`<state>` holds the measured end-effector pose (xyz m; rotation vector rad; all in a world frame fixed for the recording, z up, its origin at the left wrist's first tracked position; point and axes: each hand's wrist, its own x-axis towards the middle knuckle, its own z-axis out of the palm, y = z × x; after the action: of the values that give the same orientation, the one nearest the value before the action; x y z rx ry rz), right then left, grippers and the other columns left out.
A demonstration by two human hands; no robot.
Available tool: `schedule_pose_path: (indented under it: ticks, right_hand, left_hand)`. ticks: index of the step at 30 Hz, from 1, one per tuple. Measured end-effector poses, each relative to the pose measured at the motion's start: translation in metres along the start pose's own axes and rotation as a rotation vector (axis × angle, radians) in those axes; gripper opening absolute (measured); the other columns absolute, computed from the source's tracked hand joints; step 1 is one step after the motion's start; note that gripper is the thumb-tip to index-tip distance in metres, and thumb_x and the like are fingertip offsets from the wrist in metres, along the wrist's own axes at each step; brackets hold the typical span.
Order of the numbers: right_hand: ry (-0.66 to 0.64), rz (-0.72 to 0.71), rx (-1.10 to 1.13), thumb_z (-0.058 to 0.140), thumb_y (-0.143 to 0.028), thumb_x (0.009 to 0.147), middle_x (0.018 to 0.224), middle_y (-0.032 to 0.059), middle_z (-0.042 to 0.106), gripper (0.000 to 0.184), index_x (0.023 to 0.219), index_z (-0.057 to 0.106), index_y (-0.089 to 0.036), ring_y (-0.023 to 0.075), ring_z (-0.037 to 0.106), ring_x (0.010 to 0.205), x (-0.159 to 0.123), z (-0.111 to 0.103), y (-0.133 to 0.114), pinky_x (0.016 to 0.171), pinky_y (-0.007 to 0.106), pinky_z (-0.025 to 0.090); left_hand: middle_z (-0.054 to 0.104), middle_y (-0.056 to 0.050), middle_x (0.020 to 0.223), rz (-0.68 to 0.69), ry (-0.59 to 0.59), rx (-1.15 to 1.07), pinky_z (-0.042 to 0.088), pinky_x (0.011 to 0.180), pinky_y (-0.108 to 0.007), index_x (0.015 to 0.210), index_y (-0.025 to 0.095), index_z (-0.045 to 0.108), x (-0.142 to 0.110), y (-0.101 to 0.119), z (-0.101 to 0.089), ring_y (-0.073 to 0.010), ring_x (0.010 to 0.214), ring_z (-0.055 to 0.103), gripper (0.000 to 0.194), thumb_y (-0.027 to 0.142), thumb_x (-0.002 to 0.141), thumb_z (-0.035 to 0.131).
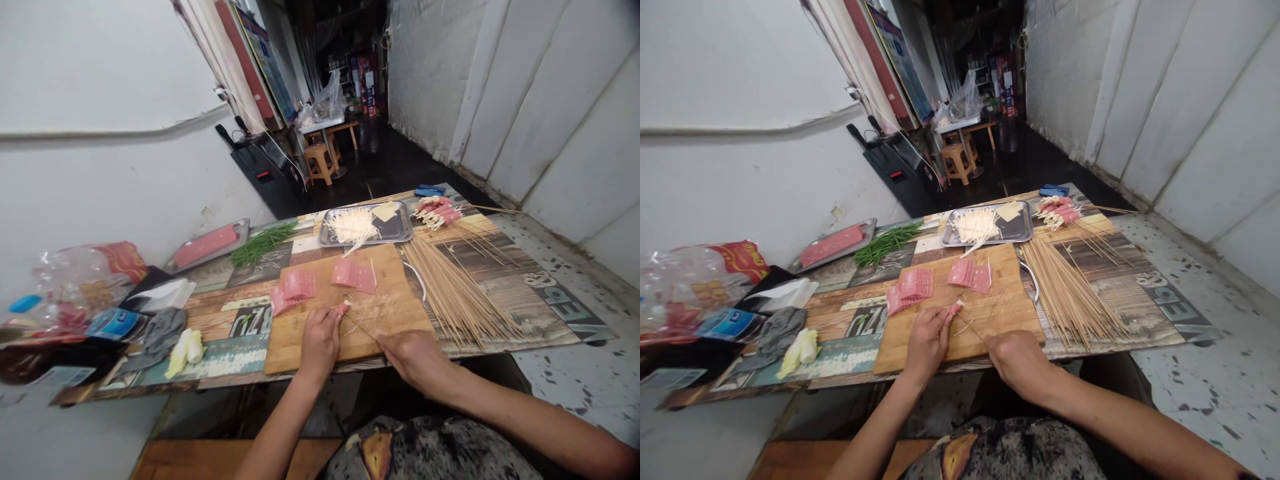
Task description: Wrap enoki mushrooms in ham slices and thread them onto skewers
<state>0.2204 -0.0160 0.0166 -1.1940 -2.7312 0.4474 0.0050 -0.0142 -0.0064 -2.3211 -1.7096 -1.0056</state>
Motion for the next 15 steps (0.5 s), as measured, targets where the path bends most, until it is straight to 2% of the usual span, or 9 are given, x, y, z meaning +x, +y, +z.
schedule_pose_path:
  ticks: [5,12,15]
  right_hand:
    - [-0.016,-0.012,-0.012,0.041,-0.017,0.093,0.078,0.0080,0.071,0.025,0.090,0.065,-0.015,0.0180,0.065,0.067,0.017,-0.001,-0.002,0.055,0.026,0.028]
    - [-0.046,0.016,-0.037,0.041,-0.016,0.091,0.085,0.0099,0.072,0.025,0.089,0.066,-0.014,0.0189,0.065,0.072,0.066,0.007,-0.008,0.058,0.025,0.036]
    - [-0.060,0.040,-0.039,0.041,-0.017,0.092,0.085,0.0110,0.072,0.027,0.090,0.067,-0.013,0.0196,0.066,0.074,0.074,0.007,-0.012,0.060,0.025,0.038]
  left_hand:
    - [0.065,-0.007,0.085,0.001,-0.004,0.012,0.044,0.070,-0.029,0.109,0.017,0.066,0.000,-0.001,0.000,-0.0170,0.077,0.056,0.026,0.020,0.096,0.045]
    - [0.065,-0.006,0.083,0.017,0.004,0.013,0.044,0.071,-0.030,0.107,0.017,0.066,-0.002,-0.003,0.003,-0.0168,0.078,0.057,0.023,0.018,0.095,0.046]
    - [0.064,-0.006,0.081,0.018,0.010,0.020,0.045,0.070,-0.029,0.106,0.016,0.066,-0.002,-0.004,0.004,-0.0170,0.078,0.058,0.022,0.019,0.095,0.047]
